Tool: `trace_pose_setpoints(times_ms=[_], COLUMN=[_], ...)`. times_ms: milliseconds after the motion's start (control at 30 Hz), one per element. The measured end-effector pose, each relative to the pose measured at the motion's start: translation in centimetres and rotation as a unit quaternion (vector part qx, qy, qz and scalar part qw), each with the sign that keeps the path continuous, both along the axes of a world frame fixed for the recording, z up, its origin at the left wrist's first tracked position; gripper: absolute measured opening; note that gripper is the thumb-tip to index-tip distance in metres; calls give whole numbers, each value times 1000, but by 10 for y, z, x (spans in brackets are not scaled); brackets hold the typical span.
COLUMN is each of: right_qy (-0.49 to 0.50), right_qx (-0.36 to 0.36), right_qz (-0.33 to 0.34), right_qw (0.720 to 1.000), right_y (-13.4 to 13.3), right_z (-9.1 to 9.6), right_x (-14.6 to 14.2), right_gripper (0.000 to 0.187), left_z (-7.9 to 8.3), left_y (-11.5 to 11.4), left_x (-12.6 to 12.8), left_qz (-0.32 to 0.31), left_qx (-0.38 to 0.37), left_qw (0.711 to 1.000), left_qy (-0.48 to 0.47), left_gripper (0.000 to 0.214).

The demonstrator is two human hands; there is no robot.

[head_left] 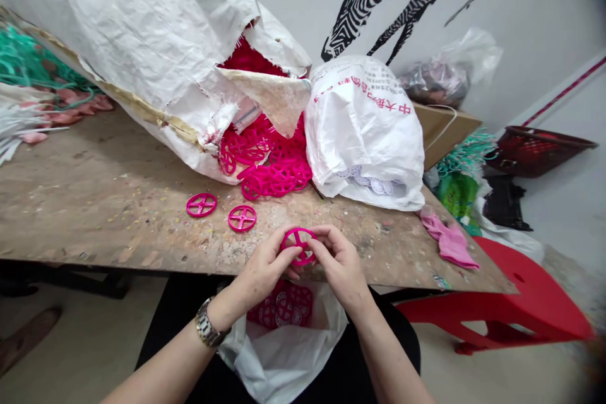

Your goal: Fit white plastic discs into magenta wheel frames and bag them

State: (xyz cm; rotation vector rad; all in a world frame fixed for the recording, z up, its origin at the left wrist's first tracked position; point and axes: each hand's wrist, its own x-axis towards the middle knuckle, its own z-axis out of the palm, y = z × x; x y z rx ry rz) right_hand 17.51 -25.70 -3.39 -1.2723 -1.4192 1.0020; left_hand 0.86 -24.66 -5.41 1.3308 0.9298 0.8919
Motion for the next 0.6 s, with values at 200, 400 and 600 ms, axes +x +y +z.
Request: trace_pose_setpoints(times_ms=[200,400,600], right_qy=[-203,-455,-490], right_qx=[103,66,-27], right_qz=[-87,-149,-200], right_qw=[970,876,848], right_y=[49,133,189], right_z=[8,10,2], right_x=[43,81,64], right_gripper=[25,32,30], left_z=[-11,-7,-13], left_y=[17,21,22], left_x=[2,0,1], left_qz=[44,81,85], left_qx=[-80,-141,-146], left_qw=[992,973,970], left_qy=[-86,-165,-173], left_gripper=[35,48,49])
